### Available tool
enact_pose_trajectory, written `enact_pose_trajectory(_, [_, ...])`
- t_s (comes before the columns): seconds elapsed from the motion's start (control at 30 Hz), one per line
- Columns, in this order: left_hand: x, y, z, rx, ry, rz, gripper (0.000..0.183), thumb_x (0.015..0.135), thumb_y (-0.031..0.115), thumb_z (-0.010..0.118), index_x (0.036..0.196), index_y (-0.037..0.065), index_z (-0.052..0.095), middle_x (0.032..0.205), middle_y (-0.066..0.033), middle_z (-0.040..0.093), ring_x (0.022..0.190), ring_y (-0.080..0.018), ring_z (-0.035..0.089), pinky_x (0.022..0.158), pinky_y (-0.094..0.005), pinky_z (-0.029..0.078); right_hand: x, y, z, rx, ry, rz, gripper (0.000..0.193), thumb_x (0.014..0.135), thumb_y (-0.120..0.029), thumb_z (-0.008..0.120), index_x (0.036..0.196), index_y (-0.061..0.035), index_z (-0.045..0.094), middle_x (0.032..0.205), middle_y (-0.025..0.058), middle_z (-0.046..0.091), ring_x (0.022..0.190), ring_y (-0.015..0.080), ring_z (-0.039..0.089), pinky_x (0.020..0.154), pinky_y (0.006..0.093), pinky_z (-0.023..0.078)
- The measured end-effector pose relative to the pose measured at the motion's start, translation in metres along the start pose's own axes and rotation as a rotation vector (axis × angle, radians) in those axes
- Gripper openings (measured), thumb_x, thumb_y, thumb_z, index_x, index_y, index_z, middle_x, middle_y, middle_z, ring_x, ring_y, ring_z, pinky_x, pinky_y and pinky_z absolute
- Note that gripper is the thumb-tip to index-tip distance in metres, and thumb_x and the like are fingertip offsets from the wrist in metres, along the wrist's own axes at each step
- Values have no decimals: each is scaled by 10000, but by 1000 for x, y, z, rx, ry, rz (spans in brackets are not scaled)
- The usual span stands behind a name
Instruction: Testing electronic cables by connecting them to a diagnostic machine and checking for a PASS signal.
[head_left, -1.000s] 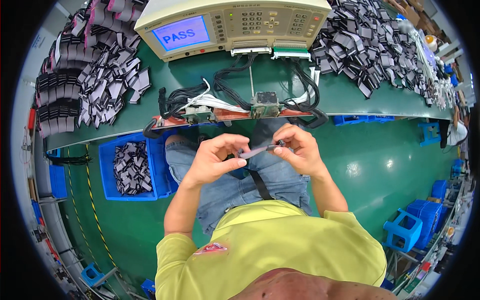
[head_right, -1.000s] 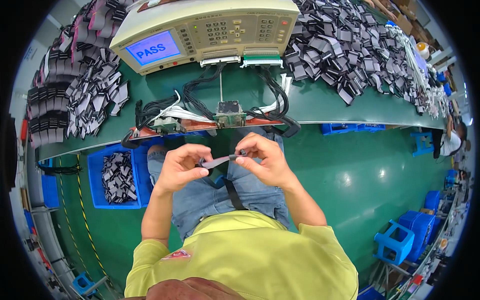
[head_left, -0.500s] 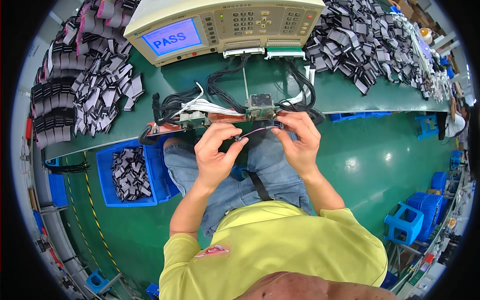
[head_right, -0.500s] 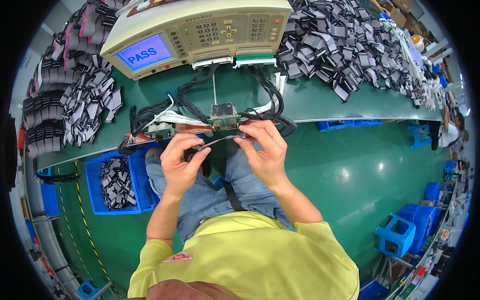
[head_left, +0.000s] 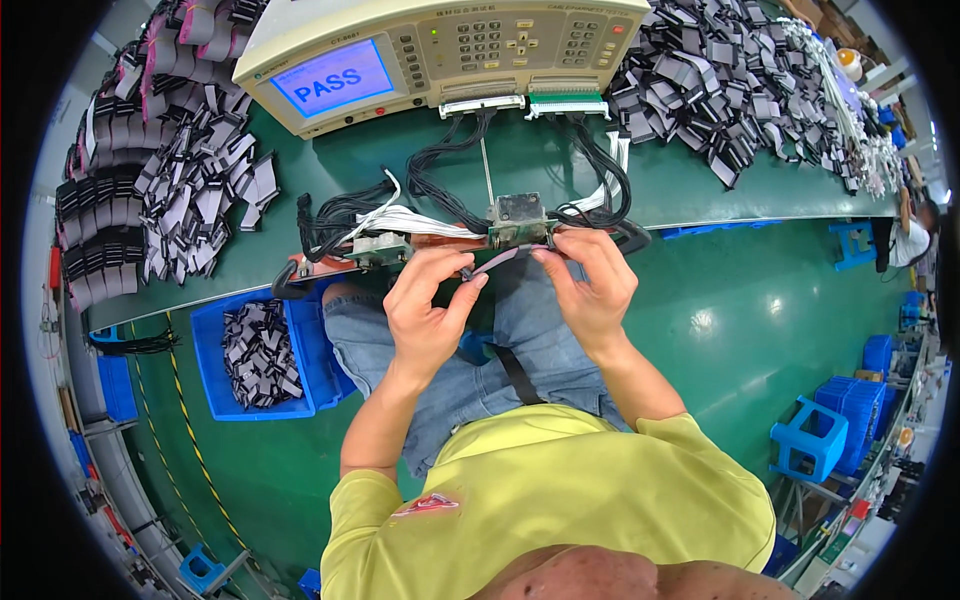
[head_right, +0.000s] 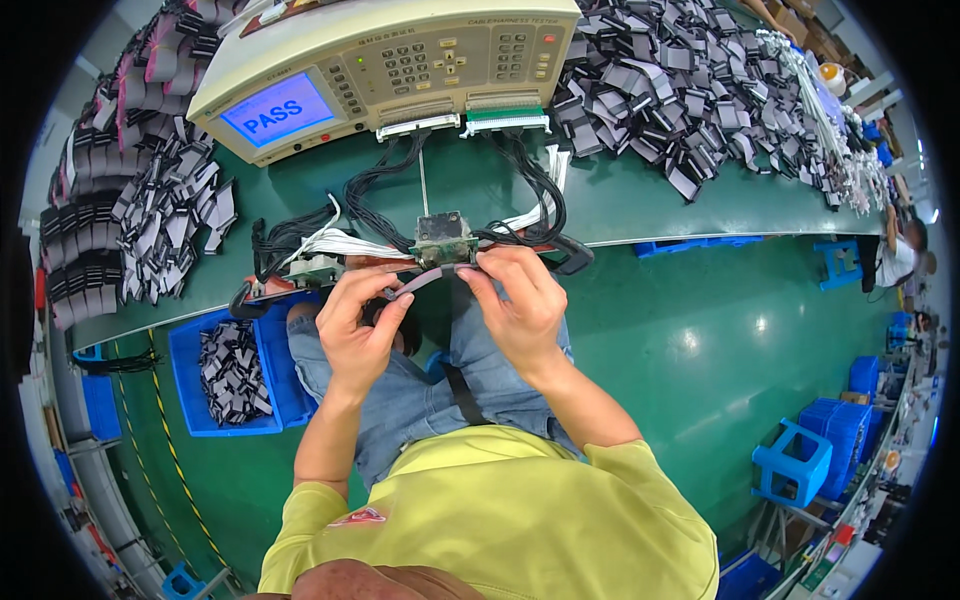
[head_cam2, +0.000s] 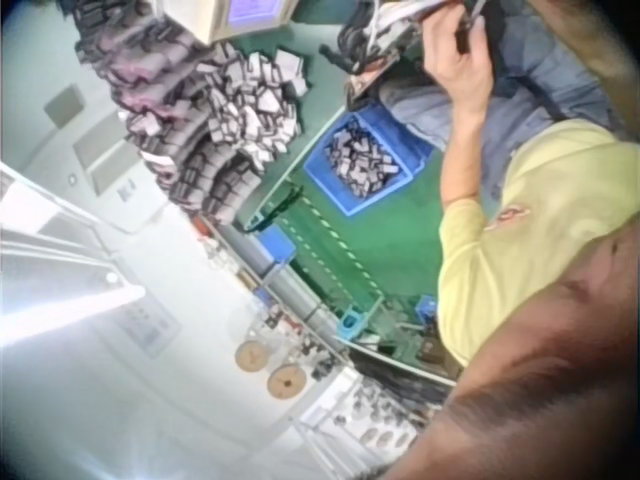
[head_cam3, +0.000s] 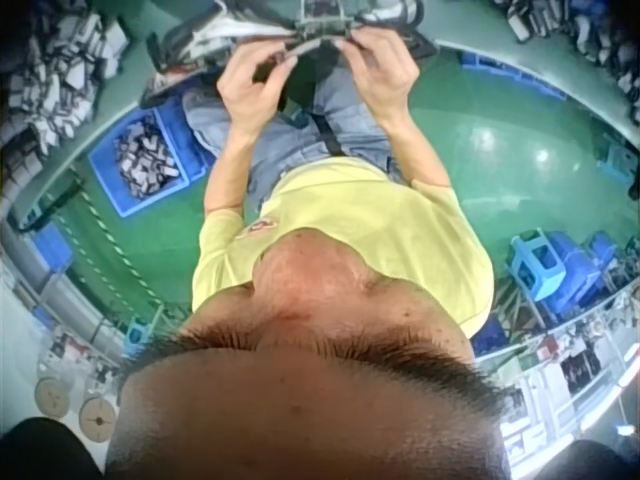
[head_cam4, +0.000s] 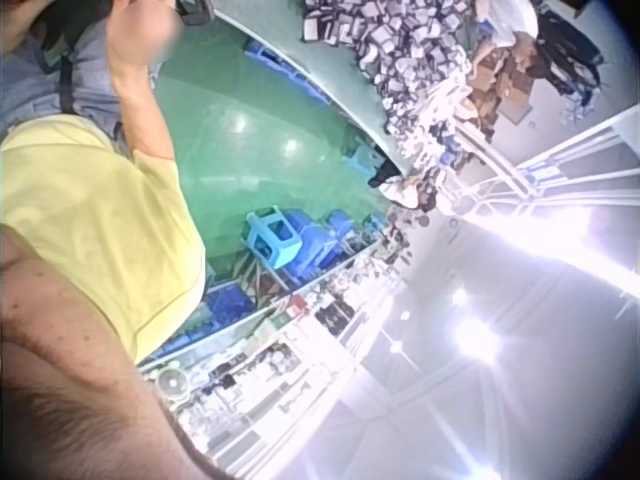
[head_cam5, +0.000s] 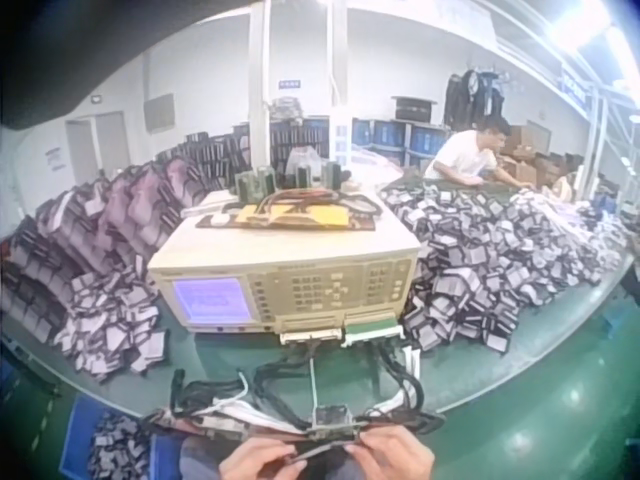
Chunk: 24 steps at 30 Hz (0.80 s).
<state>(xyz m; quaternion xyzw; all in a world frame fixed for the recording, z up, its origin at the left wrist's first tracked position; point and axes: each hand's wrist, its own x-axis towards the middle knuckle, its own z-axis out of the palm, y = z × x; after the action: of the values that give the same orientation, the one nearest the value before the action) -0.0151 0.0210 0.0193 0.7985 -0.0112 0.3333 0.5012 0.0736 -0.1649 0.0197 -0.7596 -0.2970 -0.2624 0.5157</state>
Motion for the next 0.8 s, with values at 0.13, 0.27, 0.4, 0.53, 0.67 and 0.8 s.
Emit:
enact_pose_trajectory(0.13, [0, 2, 1, 11, 1, -16, 294, 798, -54, 843, 1065, -6, 730, 1000, -116, 729, 858, -200, 693, 752, -295, 558, -1, -1, 4, 13, 11, 74, 290, 736, 49, 880, 953, 1, 692, 897, 137, 711, 774, 285, 714, 641, 354, 577])
enact_pose_trajectory(0.27, [2, 0, 2, 13, 0, 15, 285, 801, -51, 841, 1060, -5, 731, 997, -116, 730, 869, -204, 699, 744, -297, 560, 0, 3, 12, -52, 58, 36, 311, 725, 55, 879, 952, -2, 676, 884, 132, 705, 746, 274, 698, 625, 354, 568])
enact_pose_trajectory(0.4, [0, 2, 2, 11, -3, -6, 304, 800, -48, 841, 1082, -11, 730, 1032, -133, 734, 886, -233, 721, 778, -324, 591, -1, 6, 14, -59, 106, 11, 332, 713, 42, 890, 962, -1, 676, 914, 127, 698, 743, 277, 693, 623, 350, 568])
enact_pose_trajectory(0.53, [-7, 7, -1, -52, -18, -91, 290, 822, -62, 809, 1094, -13, 722, 1025, -132, 731, 878, -225, 723, 785, -314, 593, -2, 3, 1, -11, 1, -45, 368, 708, -12, 925, 992, -6, 690, 964, 126, 688, 767, 233, 695, 607, 321, 584])
enact_pose_trajectory(0.67, [-11, 12, -4, -16, -111, 9, 273, 816, -60, 804, 1070, -3, 720, 983, -135, 722, 856, -241, 721, 764, -328, 583, 7, -17, 0, 51, -289, -271, 404, 756, -252, 905, 1060, -60, 719, 1027, 74, 695, 771, 238, 710, 627, 339, 578])
enact_pose_trajectory(0.8, [-18, 14, 1, -35, -92, 28, 285, 822, -45, 808, 1085, 0, 710, 948, -124, 715, 836, -229, 714, 743, -325, 574, 4, -20, -2, -31, -403, -280, 337, 786, -299, 873, 987, -74, 724, 889, 31, 634, 633, 208, 648, 546, 338, 521])
